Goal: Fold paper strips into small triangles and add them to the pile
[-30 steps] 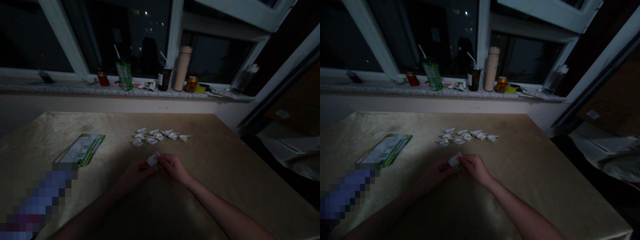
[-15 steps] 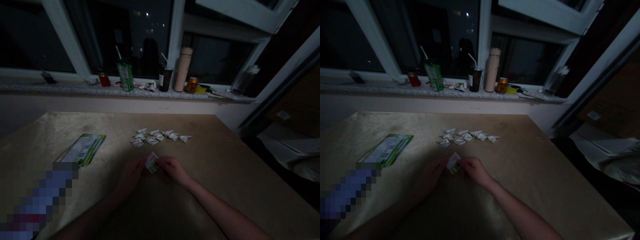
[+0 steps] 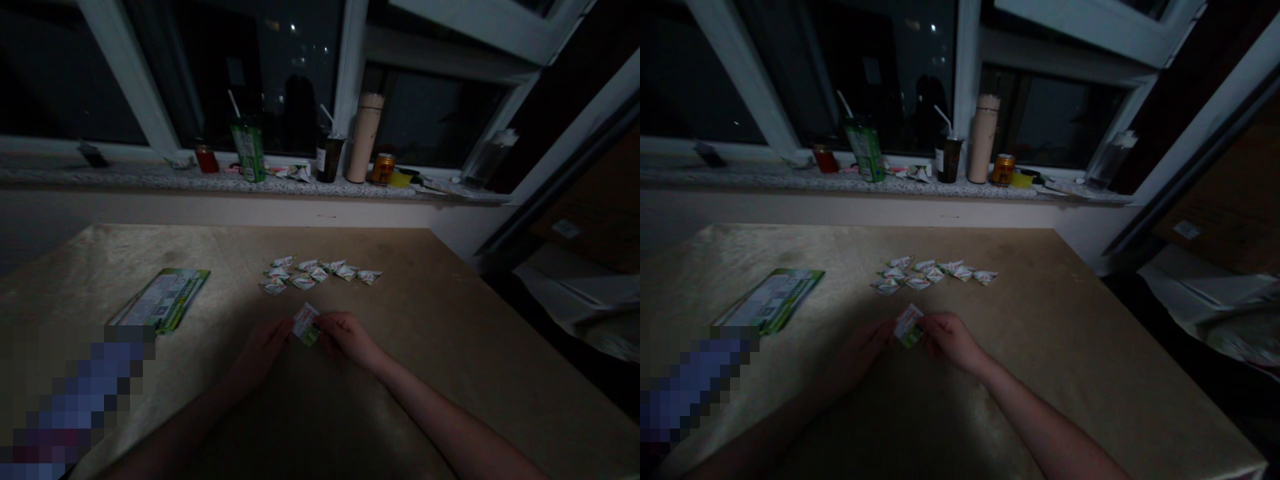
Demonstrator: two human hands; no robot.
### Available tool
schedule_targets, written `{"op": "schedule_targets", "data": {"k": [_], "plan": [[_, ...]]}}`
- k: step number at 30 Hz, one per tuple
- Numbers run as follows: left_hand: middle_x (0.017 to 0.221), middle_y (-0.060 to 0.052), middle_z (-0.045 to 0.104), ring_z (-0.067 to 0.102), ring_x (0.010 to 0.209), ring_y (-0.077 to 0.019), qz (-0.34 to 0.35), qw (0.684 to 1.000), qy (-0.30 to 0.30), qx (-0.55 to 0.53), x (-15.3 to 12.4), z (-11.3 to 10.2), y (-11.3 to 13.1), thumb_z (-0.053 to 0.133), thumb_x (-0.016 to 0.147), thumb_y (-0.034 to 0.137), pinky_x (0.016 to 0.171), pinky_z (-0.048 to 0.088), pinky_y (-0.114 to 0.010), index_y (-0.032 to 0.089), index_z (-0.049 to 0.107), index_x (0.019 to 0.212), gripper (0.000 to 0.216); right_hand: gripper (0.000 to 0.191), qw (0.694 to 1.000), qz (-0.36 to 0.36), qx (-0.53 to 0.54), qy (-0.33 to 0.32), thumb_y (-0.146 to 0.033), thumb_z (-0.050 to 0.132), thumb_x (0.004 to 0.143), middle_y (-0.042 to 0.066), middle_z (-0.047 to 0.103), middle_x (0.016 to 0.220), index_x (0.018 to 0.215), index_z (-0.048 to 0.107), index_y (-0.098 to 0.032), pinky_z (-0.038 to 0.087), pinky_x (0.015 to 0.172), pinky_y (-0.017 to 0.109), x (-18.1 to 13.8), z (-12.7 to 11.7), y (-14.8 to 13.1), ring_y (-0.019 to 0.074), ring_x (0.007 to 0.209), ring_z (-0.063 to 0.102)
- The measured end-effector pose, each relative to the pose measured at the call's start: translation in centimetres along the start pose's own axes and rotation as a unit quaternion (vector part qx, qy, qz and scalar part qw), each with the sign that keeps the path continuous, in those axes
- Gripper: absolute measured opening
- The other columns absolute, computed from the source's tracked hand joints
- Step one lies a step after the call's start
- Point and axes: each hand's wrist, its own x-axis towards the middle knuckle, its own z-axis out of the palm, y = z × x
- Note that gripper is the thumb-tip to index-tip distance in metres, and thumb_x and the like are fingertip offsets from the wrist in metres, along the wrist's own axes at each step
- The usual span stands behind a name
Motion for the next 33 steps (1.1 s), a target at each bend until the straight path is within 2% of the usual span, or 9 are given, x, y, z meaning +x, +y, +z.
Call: {"op": "schedule_targets", "data": {"k": [4,7,11,17,22,25,29,31,33], "plan": [[0.065,0.0,0.056,0.051,0.062,-0.0181,0.016,1.0,0.015,0.008,-0.1,0.3,-0.1,0.035,0.087,0.049,0.061,0.039,-0.028,0.02,0.055,0.07,0.039,0.056,0.999,0.024,0.042,-0.018,-0.07,0.049,0.075,-0.001,0.055,0.048,0.066,0.057,-0.015,0.033,0.036,0.019,-0.1,0.7,0.1,0.0082,0.037,0.046],[0.062,0.0,0.054,0.049,0.059,-0.0176,0.019,1.0,0.018,0.008,-0.1,0.5,-0.1,0.034,0.088,0.048,0.058,0.038,-0.027,0.02,0.053,0.067,0.04,0.055,0.998,0.041,0.017,-0.052,-0.069,0.058,0.069,0.0,0.058,0.05,0.06,0.058,-0.015,0.037,0.04,0.02,-0.2,1.4,0.1,0.0091,0.04,0.05],[0.055,0.002,0.048,0.046,0.053,-0.0165,0.019,1.0,0.012,0.003,-0.1,0.4,0.0,0.032,0.089,0.049,0.053,0.036,-0.026,0.021,0.049,0.061,0.043,0.056,0.997,0.036,0.021,-0.064,-0.069,0.06,0.066,0.0,0.057,0.049,0.055,0.058,-0.014,0.039,0.04,0.02,-0.4,1.7,0.0,0.0088,0.039,0.05],[0.059,0.001,0.052,0.05,0.058,-0.0169,0.028,1.0,-0.005,-0.001,-0.1,0.4,0.0,0.031,0.087,0.051,0.058,0.041,-0.026,0.021,0.048,0.061,0.043,0.054,0.994,0.043,0.071,-0.075,-0.065,0.061,0.069,0.0,0.056,0.047,0.055,0.057,-0.013,0.038,0.039,0.019,-0.3,1.4,0.2,0.008,0.037,0.049],[0.064,0.0,0.055,0.052,0.062,-0.0188,0.019,1.0,-0.003,0.025,0.0,0.4,-0.2,0.034,0.088,0.049,0.06,0.041,-0.027,0.02,0.053,0.068,0.04,0.054,0.997,0.033,0.022,-0.068,-0.066,0.061,0.068,-0.001,0.054,0.048,0.056,0.055,-0.014,0.038,0.04,0.019,-0.2,1.2,0.1,0.0081,0.04,0.048],[0.068,-0.001,0.059,0.055,0.068,-0.0206,0.02,0.999,-0.005,0.041,0.1,0.3,-0.2,0.035,0.088,0.048,0.065,0.042,-0.029,0.02,0.057,0.072,0.04,0.045,1.0,-0.005,-0.018,-0.025,-0.058,0.063,0.072,-0.002,0.055,0.054,0.065,0.057,-0.014,0.037,0.043,0.019,-0.2,0.6,-0.3,0.0082,0.045,0.048],[0.067,0.0,0.062,0.057,0.066,-0.0201,0.032,0.997,-0.025,0.065,0.2,0.4,0.0,0.037,0.089,0.046,0.066,0.042,-0.028,0.02,0.06,0.07,0.039,0.032,0.995,-0.066,0.011,0.076,-0.045,0.063,0.075,-0.005,0.053,0.064,0.093,0.054,-0.019,0.04,0.047,0.02,0.1,-0.5,-0.4,0.0096,0.051,0.05],[0.069,0.0,0.064,0.058,0.068,-0.0208,0.037,0.996,-0.025,0.077,0.2,0.5,0.1,0.04,0.088,0.045,0.067,0.041,-0.029,0.021,0.062,0.072,0.036,0.027,0.994,-0.076,-0.023,0.079,-0.036,0.061,0.078,-0.005,0.052,0.064,0.096,0.05,-0.021,0.038,0.047,0.02,0.2,-0.9,0.0,0.01,0.052,0.05],[0.079,-0.002,0.066,0.06,0.076,-0.0224,0.044,0.994,-0.011,0.102,0.3,0.5,0.0,0.044,0.088,0.043,0.072,0.041,-0.03,0.021,0.064,0.083,0.031,0.015,0.986,-0.102,-0.107,0.084,-0.029,0.059,0.08,-0.004,0.053,0.064,0.09,0.052,-0.019,0.036,0.05,0.02,0.2,-1.2,0.3,0.0102,0.056,0.05]]}}
